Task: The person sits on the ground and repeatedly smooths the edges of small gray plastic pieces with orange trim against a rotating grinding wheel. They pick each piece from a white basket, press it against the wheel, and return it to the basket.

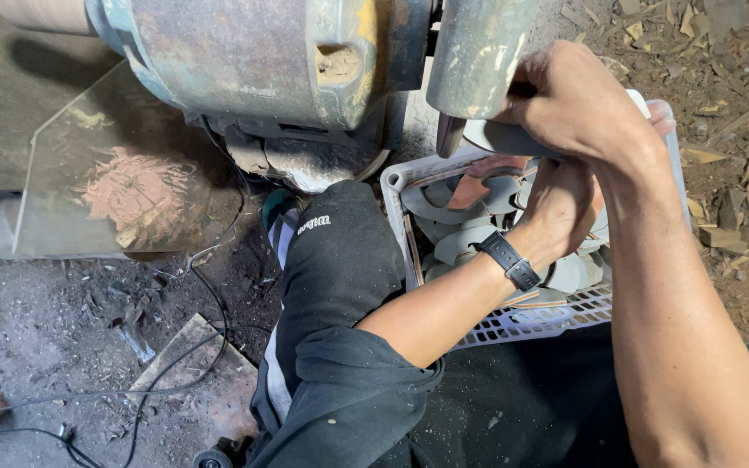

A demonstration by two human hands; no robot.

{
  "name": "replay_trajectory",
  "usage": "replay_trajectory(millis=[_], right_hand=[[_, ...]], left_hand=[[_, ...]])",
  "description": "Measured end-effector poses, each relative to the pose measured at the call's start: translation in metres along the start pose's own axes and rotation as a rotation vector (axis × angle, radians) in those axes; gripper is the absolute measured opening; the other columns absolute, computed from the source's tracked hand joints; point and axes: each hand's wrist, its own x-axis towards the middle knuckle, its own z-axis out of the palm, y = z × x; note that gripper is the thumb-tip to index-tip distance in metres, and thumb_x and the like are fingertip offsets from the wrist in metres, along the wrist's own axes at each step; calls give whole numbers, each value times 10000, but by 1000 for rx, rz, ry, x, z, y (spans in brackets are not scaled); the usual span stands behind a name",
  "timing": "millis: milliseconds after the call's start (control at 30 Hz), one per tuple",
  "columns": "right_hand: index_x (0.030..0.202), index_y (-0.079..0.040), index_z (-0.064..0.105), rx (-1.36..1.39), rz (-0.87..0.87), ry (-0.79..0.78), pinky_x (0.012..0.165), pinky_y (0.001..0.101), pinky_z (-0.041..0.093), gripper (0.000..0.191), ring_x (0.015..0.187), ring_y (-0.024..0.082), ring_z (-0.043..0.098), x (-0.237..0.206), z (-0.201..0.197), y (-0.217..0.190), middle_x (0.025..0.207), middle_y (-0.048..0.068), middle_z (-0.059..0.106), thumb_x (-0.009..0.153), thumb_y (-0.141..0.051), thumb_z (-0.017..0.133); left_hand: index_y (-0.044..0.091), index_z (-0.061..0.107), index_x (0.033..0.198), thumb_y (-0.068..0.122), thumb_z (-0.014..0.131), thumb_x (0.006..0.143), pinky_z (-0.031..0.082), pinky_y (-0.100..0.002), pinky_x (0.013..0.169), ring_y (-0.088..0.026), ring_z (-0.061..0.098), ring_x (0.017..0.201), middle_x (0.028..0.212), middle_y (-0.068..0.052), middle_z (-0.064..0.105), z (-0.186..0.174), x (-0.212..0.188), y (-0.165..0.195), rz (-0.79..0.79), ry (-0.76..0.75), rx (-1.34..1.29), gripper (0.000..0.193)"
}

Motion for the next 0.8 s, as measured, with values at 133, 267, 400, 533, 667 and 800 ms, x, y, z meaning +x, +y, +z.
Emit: replay_trajectory(millis=[133,267,400,533,667,800], right_hand=[[1101,16,753,15,6,8,780,391,547,270,797,242,727,-1,1,0,935,224,747,842,-58,738],[1101,21,755,53,11,9,774,382,544,280,783,207,704,-1,1,-1,915,208,754,830,-41,719],[1075,36,756,43,105,1,738,380,542,273,757,176,663,-2,2,-2,842,197,747,812,-16,704],[1062,28,760,65,159,-19,714,367,541,257,751,153,655,-3,3,-3,844,156,758,815,-3,700],[1070,13,764,202,139,-20,745,317,542,253,796,106,670,-6,4,-4,900,68,771,826,-2,698],[1025,23,769,185,202,-29,672,327,498,174,716,107,597,-9,5,-6,811,71,728,874,-64,757]], left_hand=[[18,537,1310,152,512,1114,445,-325,1024,-155,529,1241,1351,-74,576,-2,0,-2,31,-45,7,239],[26,554,1196,120,522,1089,461,-297,923,-125,552,1101,1208,-45,597,3,-5,5,44,15,61,145],[66,562,1069,82,500,1038,473,-250,828,-78,573,937,1042,5,608,22,-19,24,-23,84,56,71],[106,571,942,44,478,987,485,-204,732,-31,594,773,875,55,619,30,-30,39,-164,212,42,120],[148,465,762,55,519,1080,280,-248,553,-38,336,616,718,99,407,11,-32,32,-44,-33,149,335],[96,546,792,-8,503,1007,290,-265,559,-55,357,626,752,70,461,-13,-35,26,-63,-49,193,243]])
